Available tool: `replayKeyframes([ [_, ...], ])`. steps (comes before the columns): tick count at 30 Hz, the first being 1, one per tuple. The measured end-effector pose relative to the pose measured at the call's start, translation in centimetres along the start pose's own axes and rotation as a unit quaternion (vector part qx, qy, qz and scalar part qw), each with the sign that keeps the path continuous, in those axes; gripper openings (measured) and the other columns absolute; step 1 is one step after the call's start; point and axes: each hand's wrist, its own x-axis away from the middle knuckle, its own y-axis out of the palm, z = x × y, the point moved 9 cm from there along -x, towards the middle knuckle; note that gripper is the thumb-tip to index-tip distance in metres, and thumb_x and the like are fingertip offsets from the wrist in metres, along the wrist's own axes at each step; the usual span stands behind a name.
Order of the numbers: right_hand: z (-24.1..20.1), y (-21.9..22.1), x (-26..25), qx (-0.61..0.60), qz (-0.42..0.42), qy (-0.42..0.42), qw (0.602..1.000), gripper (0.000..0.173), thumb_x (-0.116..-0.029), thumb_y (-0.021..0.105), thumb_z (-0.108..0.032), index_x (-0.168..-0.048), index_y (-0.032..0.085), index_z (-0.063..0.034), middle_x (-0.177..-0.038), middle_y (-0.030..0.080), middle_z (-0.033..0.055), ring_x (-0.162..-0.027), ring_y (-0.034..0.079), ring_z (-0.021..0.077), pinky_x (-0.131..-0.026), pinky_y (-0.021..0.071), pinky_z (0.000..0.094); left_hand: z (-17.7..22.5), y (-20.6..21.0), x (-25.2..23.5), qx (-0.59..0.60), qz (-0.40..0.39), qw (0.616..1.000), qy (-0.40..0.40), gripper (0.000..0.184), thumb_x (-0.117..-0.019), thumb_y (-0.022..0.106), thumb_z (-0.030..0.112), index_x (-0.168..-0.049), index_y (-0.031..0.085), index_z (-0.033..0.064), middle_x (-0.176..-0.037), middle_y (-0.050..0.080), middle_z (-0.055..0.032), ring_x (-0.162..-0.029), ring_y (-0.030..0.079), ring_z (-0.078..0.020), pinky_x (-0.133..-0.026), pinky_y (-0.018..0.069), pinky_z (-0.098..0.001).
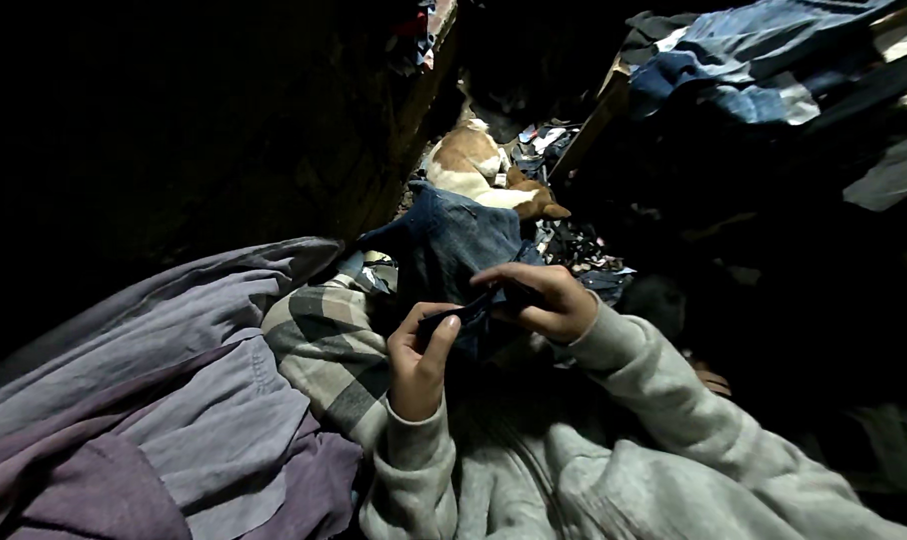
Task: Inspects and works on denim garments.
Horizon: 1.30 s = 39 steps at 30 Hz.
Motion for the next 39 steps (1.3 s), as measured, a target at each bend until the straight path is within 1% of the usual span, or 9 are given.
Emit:
replayKeyframes([
  [2, -0.5, 0.6, -0.8, 0.03, -0.012, -0.021, 0.999, 0.022, -0.0973, 0.062, -0.015, -0.095, 0.07, 0.0058, -0.081, 0.068, 0.0102, -0.073, 0.06, 0.0024, -0.069, 0.05, 0.0162, -0.1, 0.1, -0.1, 0.008, -0.022, 1.0, 0.008, 0.013, -0.0911, 0.06, 0.0, -0.097, 0.07, 0.006, -0.09, 0.072, 0.0109, -0.082, 0.067, 0.0039, -0.075, 0.0567, -0.0166],
  [6, -0.4, 0.9, -1.2, 0.03, -0.019, -0.007, 0.999, 0.023, -0.098, 0.059, -0.014, -0.089, 0.068, 0.0054, -0.075, 0.065, 0.008, -0.069, 0.057, 0.0011, -0.066, 0.0472, 0.0152, -1.3, 0.3, -0.2, 0.018, -0.006, 0.999, -0.038, 0.022, -0.0824, 0.076, 0.004, -0.103, 0.069, -0.0001, -0.096, 0.075, 0.007, -0.089, 0.07, 0.0011, -0.083, 0.0592, -0.0197],
  [9, -0.1, 0.8, -0.9, 0.023, -0.013, 0.006, 1.0, 0.023, -0.0962, 0.061, -0.016, -0.1, 0.068, 0.0056, -0.078, 0.067, 0.0086, -0.07, 0.06, 0.0032, -0.067, 0.0506, 0.0185, -1.7, 0.1, 0.0, 0.027, 0.059, 0.997, -0.031, 0.011, -0.0841, 0.071, -0.003, -0.094, 0.075, 0.0004, -0.09, 0.077, 0.0027, -0.085, 0.073, -0.0024, -0.082, 0.0611, -0.022],
  [11, 0.6, 0.7, -0.3, 0.035, -0.03, 0.039, 0.998, 0.048, -0.101, 0.056, -0.038, -0.131, 0.058, -0.0004, -0.082, 0.066, 0.0056, -0.071, 0.061, 0.0067, -0.066, 0.0543, 0.0275, -1.5, -0.2, 0.0, 0.035, 0.081, 0.996, -0.021, 0.014, -0.0852, 0.067, -0.008, -0.092, 0.075, 0.0007, -0.088, 0.078, 0.0011, -0.083, 0.073, -0.0036, -0.081, 0.0615, -0.0227],
  [13, 0.7, 0.6, 0.2, 0.056, -0.045, 0.05, 0.996, 0.063, -0.1045, 0.043, -0.052, -0.147, 0.049, -0.0059, -0.086, 0.066, 0.006, -0.072, 0.061, 0.0104, -0.067, 0.0549, 0.034, -1.4, -0.4, 0.0, 0.033, 0.098, 0.994, -0.028, 0.015, -0.0849, 0.065, -0.01, -0.091, 0.075, 0.0011, -0.086, 0.077, 0.0019, -0.081, 0.073, -0.0027, -0.08, 0.0615, -0.0219],
  [17, -0.9, 0.7, 0.8, 0.106, -0.07, -0.005, 0.992, 0.048, -0.1068, 0.045, -0.036, -0.141, 0.058, -0.005, -0.106, 0.072, 0.0155, -0.077, 0.066, 0.0199, -0.068, 0.0566, 0.0401, -1.1, -0.2, 0.2, 0.037, 0.105, 0.993, -0.029, 0.018, -0.0835, 0.064, -0.011, -0.091, 0.075, 0.0015, -0.086, 0.077, 0.0018, -0.081, 0.073, -0.0028, -0.08, 0.0619, -0.0225],
  [23, -1.7, 0.9, 1.0, 0.152, -0.066, -0.055, 0.985, 0.038, -0.1, 0.057, -0.022, -0.136, 0.066, -0.0153, -0.086, 0.066, 0.0153, -0.061, 0.061, 0.0234, -0.053, 0.0521, 0.0396, -0.7, 0.1, 0.3, 0.011, 0.066, 0.998, 0.004, 0.019, -0.0833, 0.064, -0.009, -0.095, 0.076, 0.0001, -0.092, 0.077, 0.0037, -0.087, 0.072, -0.0008, -0.084, 0.06, -0.0214],
  [33, -1.2, 0.7, 1.3, 0.121, -0.034, -0.067, 0.99, 0.032, -0.1033, 0.055, -0.021, -0.131, 0.07, -0.0144, -0.09, 0.069, 0.0158, -0.071, 0.066, 0.0222, -0.063, 0.0563, 0.0367, -0.8, 0.4, 0.2, 0.01, 0.04, 0.999, 0.009, 0.016, -0.0847, 0.066, -0.007, -0.094, 0.077, 0.0003, -0.09, 0.076, 0.0033, -0.085, 0.071, -0.0009, -0.082, 0.0597, -0.021],
  [39, 0.1, -1.4, 1.4, 0.077, 0.026, -0.051, 0.995, 0.035, -0.1042, 0.051, -0.019, -0.132, 0.067, -0.0045, -0.092, 0.07, 0.0135, -0.075, 0.062, 0.0094, -0.072, 0.0532, 0.0225, -1.1, 0.5, 0.2, 0.016, 0.037, 0.999, -0.02, 0.017, -0.088, 0.062, -0.004, -0.097, 0.077, -0.0012, -0.093, 0.077, 0.0014, -0.086, 0.071, -0.0015, -0.082, 0.0592, -0.0211],
])
